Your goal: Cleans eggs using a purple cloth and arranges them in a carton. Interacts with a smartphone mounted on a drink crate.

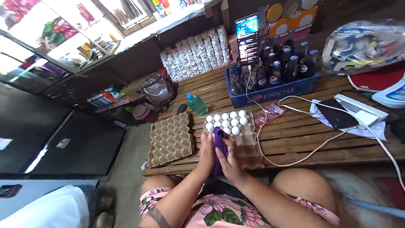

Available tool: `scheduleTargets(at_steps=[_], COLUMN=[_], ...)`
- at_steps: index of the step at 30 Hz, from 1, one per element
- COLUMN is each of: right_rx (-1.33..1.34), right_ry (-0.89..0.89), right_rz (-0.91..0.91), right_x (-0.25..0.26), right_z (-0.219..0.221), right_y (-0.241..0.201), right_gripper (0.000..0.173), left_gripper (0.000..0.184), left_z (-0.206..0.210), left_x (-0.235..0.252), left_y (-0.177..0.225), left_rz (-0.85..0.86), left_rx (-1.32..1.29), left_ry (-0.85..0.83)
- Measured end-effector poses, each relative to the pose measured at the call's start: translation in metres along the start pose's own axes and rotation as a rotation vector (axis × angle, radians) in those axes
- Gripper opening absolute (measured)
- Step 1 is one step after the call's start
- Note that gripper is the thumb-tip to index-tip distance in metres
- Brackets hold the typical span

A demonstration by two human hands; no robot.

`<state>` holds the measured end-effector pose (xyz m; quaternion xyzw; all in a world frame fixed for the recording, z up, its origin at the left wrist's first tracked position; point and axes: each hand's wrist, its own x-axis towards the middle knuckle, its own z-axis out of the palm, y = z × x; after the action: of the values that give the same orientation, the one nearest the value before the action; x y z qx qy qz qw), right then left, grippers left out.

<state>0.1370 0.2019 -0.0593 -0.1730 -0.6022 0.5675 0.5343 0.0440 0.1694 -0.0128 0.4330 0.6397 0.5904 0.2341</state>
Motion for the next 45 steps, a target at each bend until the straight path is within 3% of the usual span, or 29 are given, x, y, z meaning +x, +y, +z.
scheduleTargets(at_steps=[4, 7, 9, 11, 13, 15, 17, 19, 21, 23, 24, 26, 29, 33, 35, 37, 40, 43, 45], right_rx=[-0.008, 0.198, 0.252, 0.183, 0.027, -0.127, -0.142, -0.018, 0.153, 0.25, 0.254, 0.186, 0.033, -0.086, -0.073, 0.019, 0.054, -0.117, -0.222], right_ry=[0.019, 0.017, 0.001, -0.022, -0.075, -0.108, -0.083, -0.03, 0.022, 0.031, 0.016, -0.037, -0.085, -0.042, -0.033, -0.012, -0.023, -0.098, -0.136], right_rz=[-0.045, 0.312, 0.445, 0.306, 0.05, -0.122, -0.149, -0.013, 0.273, 0.505, 0.53, 0.436, 0.165, -0.028, -0.039, 0.062, 0.201, 0.033, -0.039], right_x=[0.007, 0.021, 0.024, 0.014, 0.004, 0.0, 0.003, 0.009, 0.018, 0.025, 0.023, 0.013, -0.004, -0.002, 0.005, 0.008, 0.005, -0.012, -0.018], right_z=[-0.007, -0.015, -0.016, -0.01, -0.005, -0.004, -0.006, -0.013, -0.018, -0.022, -0.02, -0.014, -0.003, -0.005, -0.01, -0.013, -0.011, -0.003, -0.002], right_y=[0.0, -0.02, -0.023, -0.014, 0.0, 0.005, 0.005, -0.002, -0.016, -0.023, -0.022, -0.014, 0.005, 0.009, 0.003, -0.004, -0.007, 0.004, 0.004], right_gripper=[0.039, 0.039, 0.039, 0.04, 0.041, 0.038, 0.035, 0.036, 0.036, 0.039, 0.041, 0.045, 0.053, 0.05, 0.044, 0.042, 0.047, 0.056, 0.054], left_gripper=[0.05, 0.046, 0.05, 0.054, 0.056, 0.057, 0.055, 0.046, 0.039, 0.045, 0.05, 0.058, 0.057, 0.056, 0.049, 0.044, 0.045, 0.048, 0.045], left_z=[-0.004, -0.006, -0.007, -0.006, -0.006, -0.006, -0.005, 0.0, 0.002, 0.0, 0.0, 0.0, -0.005, -0.009, -0.009, -0.008, -0.008, -0.009, -0.009], left_x=[-0.013, -0.019, -0.022, -0.02, -0.015, -0.014, -0.019, -0.025, -0.027, -0.027, -0.026, -0.021, -0.01, -0.016, -0.022, -0.025, -0.025, -0.02, -0.02], left_y=[-0.006, -0.008, -0.006, -0.003, 0.002, 0.002, -0.007, -0.011, -0.012, -0.008, -0.005, 0.001, 0.003, -0.007, -0.01, -0.011, -0.003, 0.009, 0.006], left_rz=[0.048, 0.093, 0.008, -0.158, -0.288, -0.282, -0.149, -0.044, 0.041, 0.071, 0.048, -0.063, -0.197, -0.06, 0.011, 0.059, -0.007, -0.178, -0.194], left_rx=[0.217, 0.12, -0.017, -0.162, -0.259, -0.226, -0.077, 0.017, 0.065, 0.071, 0.039, -0.079, -0.143, 0.041, 0.107, 0.116, 0.035, -0.131, -0.175], left_ry=[-0.095, -0.143, -0.142, -0.061, 0.037, 0.049, -0.018, -0.069, -0.13, -0.16, -0.148, -0.054, 0.053, -0.025, -0.086, -0.135, -0.094, 0.029, 0.046])
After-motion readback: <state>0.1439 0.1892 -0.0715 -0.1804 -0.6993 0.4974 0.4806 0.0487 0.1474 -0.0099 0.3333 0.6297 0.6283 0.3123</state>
